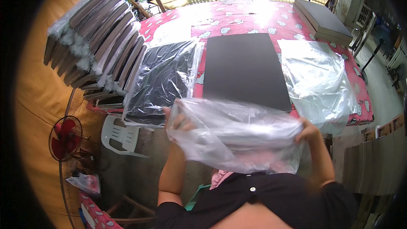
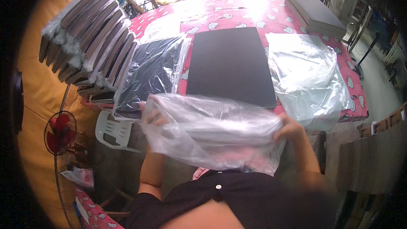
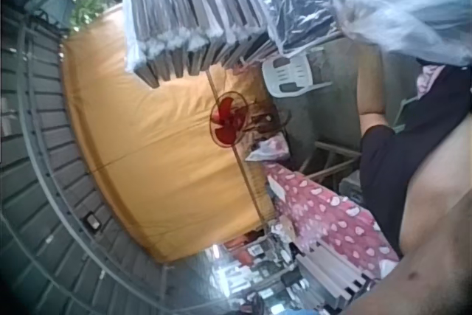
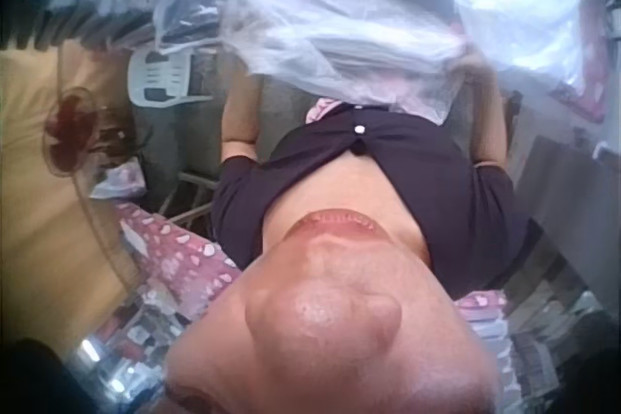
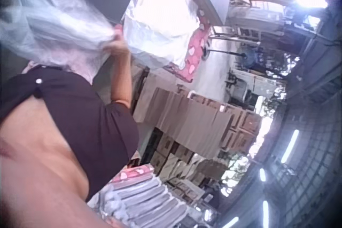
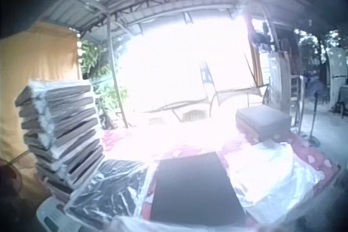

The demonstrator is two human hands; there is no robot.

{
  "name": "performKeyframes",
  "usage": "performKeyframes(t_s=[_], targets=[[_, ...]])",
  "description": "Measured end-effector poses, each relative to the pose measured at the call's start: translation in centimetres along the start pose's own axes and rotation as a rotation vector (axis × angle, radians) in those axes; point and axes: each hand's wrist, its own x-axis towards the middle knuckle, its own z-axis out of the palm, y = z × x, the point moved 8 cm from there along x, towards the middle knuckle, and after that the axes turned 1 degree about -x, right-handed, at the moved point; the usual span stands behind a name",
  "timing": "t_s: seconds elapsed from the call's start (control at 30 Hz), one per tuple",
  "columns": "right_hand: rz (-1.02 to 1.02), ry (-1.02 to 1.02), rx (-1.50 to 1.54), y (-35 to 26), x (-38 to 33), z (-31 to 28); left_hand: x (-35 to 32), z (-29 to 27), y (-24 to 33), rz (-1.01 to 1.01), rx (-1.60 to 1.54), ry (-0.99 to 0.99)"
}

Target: The person inserts rectangular boards into clear plastic bags by hand and folds the excess plastic over the edges of the boards.

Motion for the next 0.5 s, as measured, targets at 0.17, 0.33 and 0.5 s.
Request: performKeyframes(t_s=[0.17, 0.33, 0.5], targets=[[-0.093, 0.119, -0.28, 3.1, -0.6, -1.9, -1.7, -6.9, -3.0, -0.784, 1.585, -0.012], [0.059, 0.173, -0.21, 1.5, -0.9, -1.8, -4.4, -5.5, -6.2, -1.008, 0.871, -0.141], [-0.013, 0.203, 0.068, 1.5, -1.6, -0.6, -1.2, -4.9, -1.0, -0.117, -0.144, 0.032]])
